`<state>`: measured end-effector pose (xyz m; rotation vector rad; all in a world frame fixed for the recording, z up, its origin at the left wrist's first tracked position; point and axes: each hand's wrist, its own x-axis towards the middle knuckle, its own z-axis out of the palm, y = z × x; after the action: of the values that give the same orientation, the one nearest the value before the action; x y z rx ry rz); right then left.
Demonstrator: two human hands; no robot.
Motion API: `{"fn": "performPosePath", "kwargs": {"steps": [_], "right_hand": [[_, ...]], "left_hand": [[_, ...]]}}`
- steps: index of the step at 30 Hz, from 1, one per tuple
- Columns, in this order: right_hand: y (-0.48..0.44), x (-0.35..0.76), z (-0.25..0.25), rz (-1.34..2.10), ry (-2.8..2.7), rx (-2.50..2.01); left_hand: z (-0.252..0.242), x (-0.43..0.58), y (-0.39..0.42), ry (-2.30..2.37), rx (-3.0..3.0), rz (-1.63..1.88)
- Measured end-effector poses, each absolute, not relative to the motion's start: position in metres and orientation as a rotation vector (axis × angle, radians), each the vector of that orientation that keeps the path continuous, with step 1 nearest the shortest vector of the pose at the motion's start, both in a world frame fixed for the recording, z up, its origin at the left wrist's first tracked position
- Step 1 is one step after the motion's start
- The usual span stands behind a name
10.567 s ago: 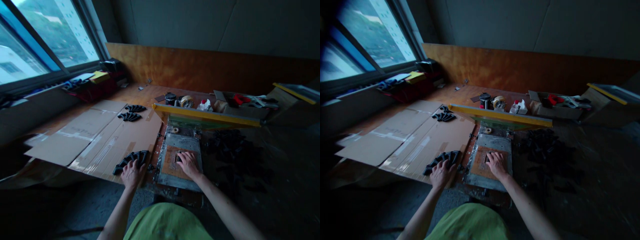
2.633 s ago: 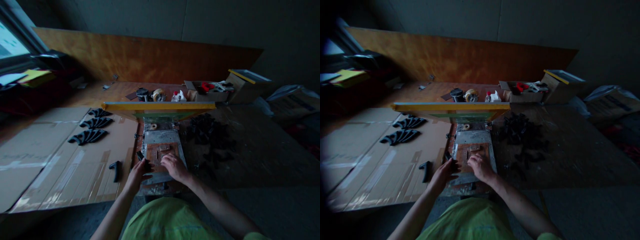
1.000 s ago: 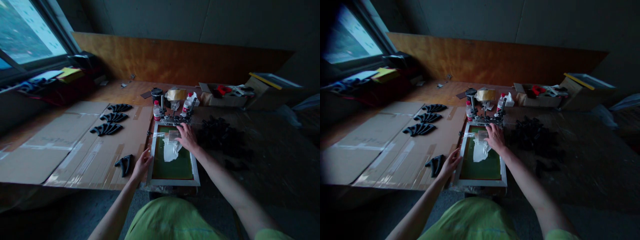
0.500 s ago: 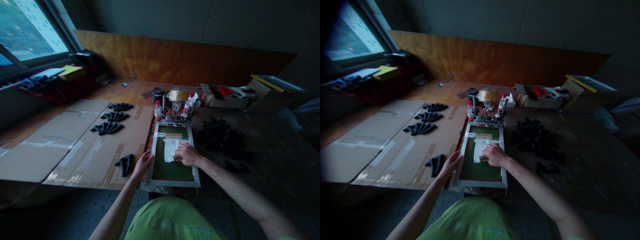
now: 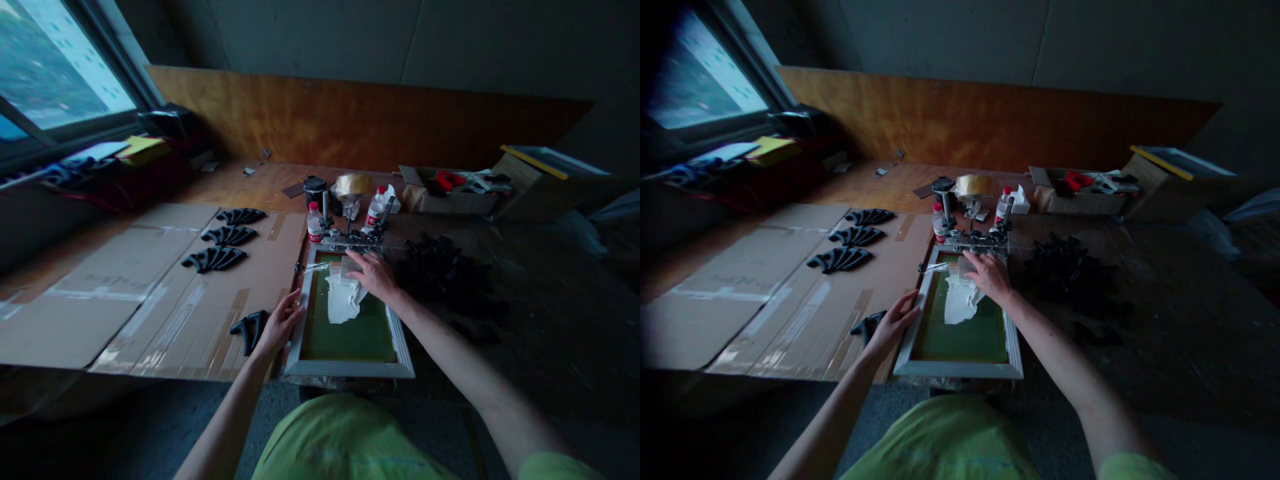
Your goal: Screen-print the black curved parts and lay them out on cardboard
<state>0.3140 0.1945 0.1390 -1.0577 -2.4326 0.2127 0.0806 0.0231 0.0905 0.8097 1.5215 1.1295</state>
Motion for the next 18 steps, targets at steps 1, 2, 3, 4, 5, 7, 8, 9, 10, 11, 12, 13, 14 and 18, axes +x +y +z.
{"fn": "performPosePath", "kwargs": {"steps": [1,2,3,4,5,7,8,9,10,11,12,13,14,18], "right_hand": [[0.207,0.321,0.146,0.196,-2.37,-1.083],[0.218,0.331,0.152,0.19,-2.286,-1.111],[0.227,0.344,0.155,0.195,-2.178,-1.154],[0.234,0.358,0.155,0.207,-2.061,-1.22],[0.238,0.372,0.152,0.228,-1.965,-1.299],[0.234,0.391,0.134,0.286,-1.878,-1.447],[0.226,0.395,0.12,0.323,-1.904,-1.489],[0.214,0.395,0.104,0.352,-1.974,-1.495],[0.201,0.39,0.089,0.368,-2.07,-1.469],[0.186,0.383,0.074,0.36,-2.182,-1.423],[0.172,0.374,0.061,0.334,-2.29,-1.377],[0.159,0.365,0.051,0.305,-2.391,-1.342],[0.149,0.356,0.045,0.28,-2.472,-1.326],[0.122,0.329,0.05,0.379,-2.46,-1.547]], "left_hand": [[0.102,0.08,0.024,1.527,0.834,1.155],[0.114,0.079,0.027,1.542,0.861,1.188],[0.125,0.08,0.031,1.553,0.884,1.229],[0.137,0.081,0.036,1.552,0.89,1.289],[0.148,0.083,0.043,1.54,0.883,1.373],[0.169,0.088,0.062,1.479,0.87,1.559],[0.179,0.09,0.073,1.434,0.879,1.637],[0.188,0.093,0.084,1.391,0.9,1.692],[0.195,0.095,0.094,1.352,0.928,1.722],[0.202,0.096,0.103,1.32,0.954,1.731],[0.206,0.097,0.109,1.304,0.967,1.738],[0.206,0.099,0.112,1.306,0.967,1.749],[0.203,0.101,0.112,1.324,0.951,1.766],[0.156,0.127,0.073,1.409,0.776,1.501]]}}
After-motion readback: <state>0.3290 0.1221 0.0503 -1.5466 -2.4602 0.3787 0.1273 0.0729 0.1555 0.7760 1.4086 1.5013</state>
